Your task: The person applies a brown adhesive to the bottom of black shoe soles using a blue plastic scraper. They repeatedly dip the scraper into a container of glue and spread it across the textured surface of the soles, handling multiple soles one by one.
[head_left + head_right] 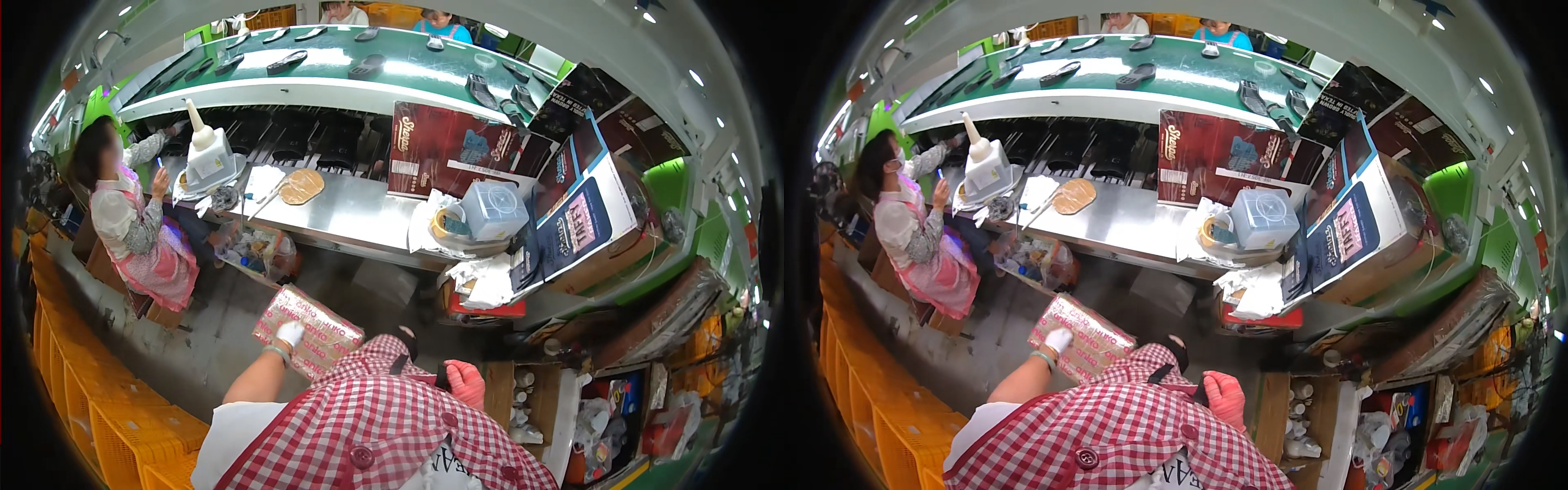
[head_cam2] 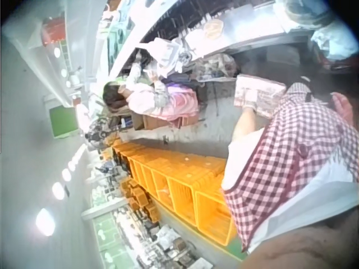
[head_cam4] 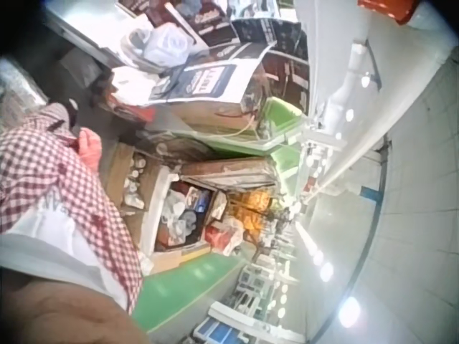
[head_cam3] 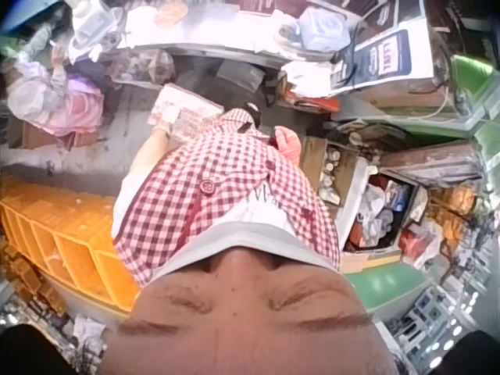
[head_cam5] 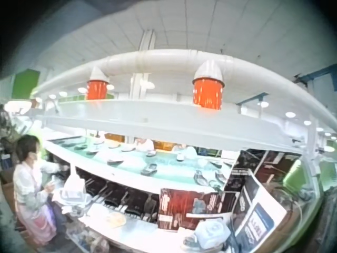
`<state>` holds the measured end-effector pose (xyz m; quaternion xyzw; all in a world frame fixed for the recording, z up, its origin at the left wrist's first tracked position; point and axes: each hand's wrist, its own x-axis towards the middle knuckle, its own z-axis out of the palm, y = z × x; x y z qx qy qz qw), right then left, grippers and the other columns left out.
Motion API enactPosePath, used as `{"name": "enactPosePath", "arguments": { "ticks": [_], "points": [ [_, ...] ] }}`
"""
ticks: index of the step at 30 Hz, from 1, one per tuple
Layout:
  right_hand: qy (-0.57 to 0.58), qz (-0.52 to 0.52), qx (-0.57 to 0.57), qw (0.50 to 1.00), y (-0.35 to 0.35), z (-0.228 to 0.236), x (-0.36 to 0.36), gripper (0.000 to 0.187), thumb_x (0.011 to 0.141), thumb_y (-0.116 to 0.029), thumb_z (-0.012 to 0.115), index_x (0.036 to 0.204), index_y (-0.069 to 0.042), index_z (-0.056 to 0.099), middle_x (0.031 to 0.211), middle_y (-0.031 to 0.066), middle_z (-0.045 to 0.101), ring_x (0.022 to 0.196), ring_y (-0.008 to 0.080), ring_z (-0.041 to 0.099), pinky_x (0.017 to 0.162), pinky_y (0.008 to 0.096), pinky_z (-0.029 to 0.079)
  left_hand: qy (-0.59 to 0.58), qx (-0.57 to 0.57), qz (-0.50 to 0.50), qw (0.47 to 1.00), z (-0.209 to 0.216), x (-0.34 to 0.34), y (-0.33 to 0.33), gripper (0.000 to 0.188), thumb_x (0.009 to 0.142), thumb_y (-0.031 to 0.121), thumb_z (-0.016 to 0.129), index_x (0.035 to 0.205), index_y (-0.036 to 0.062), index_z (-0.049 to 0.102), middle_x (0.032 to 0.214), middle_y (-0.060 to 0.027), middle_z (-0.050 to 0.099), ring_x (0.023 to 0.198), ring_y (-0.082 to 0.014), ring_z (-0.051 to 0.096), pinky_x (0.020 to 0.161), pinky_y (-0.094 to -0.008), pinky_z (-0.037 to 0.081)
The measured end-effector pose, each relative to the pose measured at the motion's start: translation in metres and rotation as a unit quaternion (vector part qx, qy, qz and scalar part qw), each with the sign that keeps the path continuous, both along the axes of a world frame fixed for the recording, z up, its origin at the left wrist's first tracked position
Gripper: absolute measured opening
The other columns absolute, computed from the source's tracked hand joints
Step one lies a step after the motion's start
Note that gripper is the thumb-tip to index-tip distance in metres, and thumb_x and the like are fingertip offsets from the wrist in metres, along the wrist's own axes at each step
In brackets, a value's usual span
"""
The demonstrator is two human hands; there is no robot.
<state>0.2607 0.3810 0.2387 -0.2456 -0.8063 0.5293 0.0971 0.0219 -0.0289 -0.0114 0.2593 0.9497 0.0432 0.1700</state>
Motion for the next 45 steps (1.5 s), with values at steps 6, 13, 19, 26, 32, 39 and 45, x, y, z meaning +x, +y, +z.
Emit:
{"name": "enactPosePath", "arguments": {
  "ticks": [6, 13, 19, 26, 32, 39, 45],
  "points": [
    [0.074, -0.124, -0.125, 0.982, 0.018, -0.001, -0.027, 0.02, 0.09, -0.017, 0.059, 0.105, -0.005, 0.064, 0.083, 0.0007, 0.059, 0.064, 0.0065, 0.052, 0.059, 0.0224, 0.044, 0.22, 0.34, 0.162, 0.9, 0.156, -0.198, 0.065, 0.017, 0.087, 0.013, 0.045, 0.096, 0.0098, 0.058, 0.09, -0.0165, 0.058, 0.083, -0.032, 0.058, 0.073, -0.0418, 0.047],
    [0.066, -0.291, -0.168, 0.939, 0.03, -0.018, -0.092, 0.028, 0.087, -0.021, 0.064, 0.109, -0.003, 0.061, 0.085, 0.0024, 0.062, 0.058, 0.0067, 0.054, 0.049, 0.0208, 0.041, 0.266, 0.449, 0.109, 0.846, 0.391, -0.391, 0.228, 0.046, 0.088, 0.04, 0.053, 0.111, 0.001, 0.06, 0.111, -0.0208, 0.061, 0.106, -0.0361, 0.055, 0.092, -0.04, 0.042],
    [0.185, -0.388, -0.179, 0.885, 0.016, -0.033, -0.204, 0.039, 0.086, -0.021, 0.066, 0.115, 0.003, 0.056, 0.088, 0.0038, 0.063, 0.066, 0.0071, 0.06, 0.051, 0.0187, 0.044, 0.252, 0.25, 0.153, 0.922, 0.455, -0.507, 0.273, 0.071, 0.072, 0.056, 0.063, 0.117, 0.0018, 0.055, 0.117, -0.0227, 0.058, 0.111, -0.0352, 0.054, 0.094, -0.0399, 0.042],
    [0.186, -0.412, -0.191, 0.872, 0.012, -0.013, -0.28, 0.058, 0.084, -0.02, 0.068, 0.132, 0.003, 0.043, 0.11, 0.0109, 0.06, 0.078, 0.0123, 0.063, 0.06, 0.0199, 0.047, 0.222, 0.347, 0.04, 0.91, 0.421, -0.577, 0.249, 0.06, 0.074, 0.046, 0.064, 0.113, 0.0014, 0.057, 0.11, -0.0194, 0.061, 0.105, -0.0332, 0.058, 0.09, -0.0378, 0.044],
    [0.198, -0.375, -0.156, 0.892, 0.022, -0.028, -0.298, 0.064, 0.084, -0.019, 0.067, 0.135, 0.002, 0.037, 0.12, 0.0141, 0.055, 0.084, 0.0122, 0.061, 0.059, 0.0212, 0.048, 0.245, 0.695, -0.076, 0.672, 0.4, -0.507, 0.187, 0.068, 0.078, 0.013, 0.065, 0.137, 0.0017, 0.033, 0.126, -0.0157, 0.047, 0.114, -0.025, 0.05, 0.098, -0.0329, 0.04],
    [0.22, -0.38, -0.143, 0.887, 0.032, -0.049, -0.317, 0.068, 0.081, -0.021, 0.07, 0.135, 0.003, 0.037, 0.113, 0.0113, 0.059, 0.077, 0.0117, 0.062, 0.057, 0.02, 0.047, -0.271, 0.77, -0.069, 0.573, 0.293, -0.346, 0.102, 0.102, 0.066, 0.047, 0.08, 0.141, 0.0027, 0.026, 0.124, -0.0156, 0.045, 0.11, -0.0211, 0.05, 0.093, -0.032, 0.043],
    [0.192, -0.372, -0.108, 0.902, 0.035, -0.05, -0.319, 0.063, 0.083, -0.028, 0.069, 0.131, 0.003, 0.043, 0.105, 0.0068, 0.061, 0.078, 0.0115, 0.063, 0.06, 0.0193, 0.047, -0.029, 0.562, -0.114, 0.819, 0.199, -0.311, 0.103, 0.084, 0.058, 0.008, 0.066, 0.137, 0.0043, 0.038, 0.117, -0.0158, 0.045, 0.111, -0.0296, 0.048, 0.098, -0.0369, 0.037]
  ]
}}
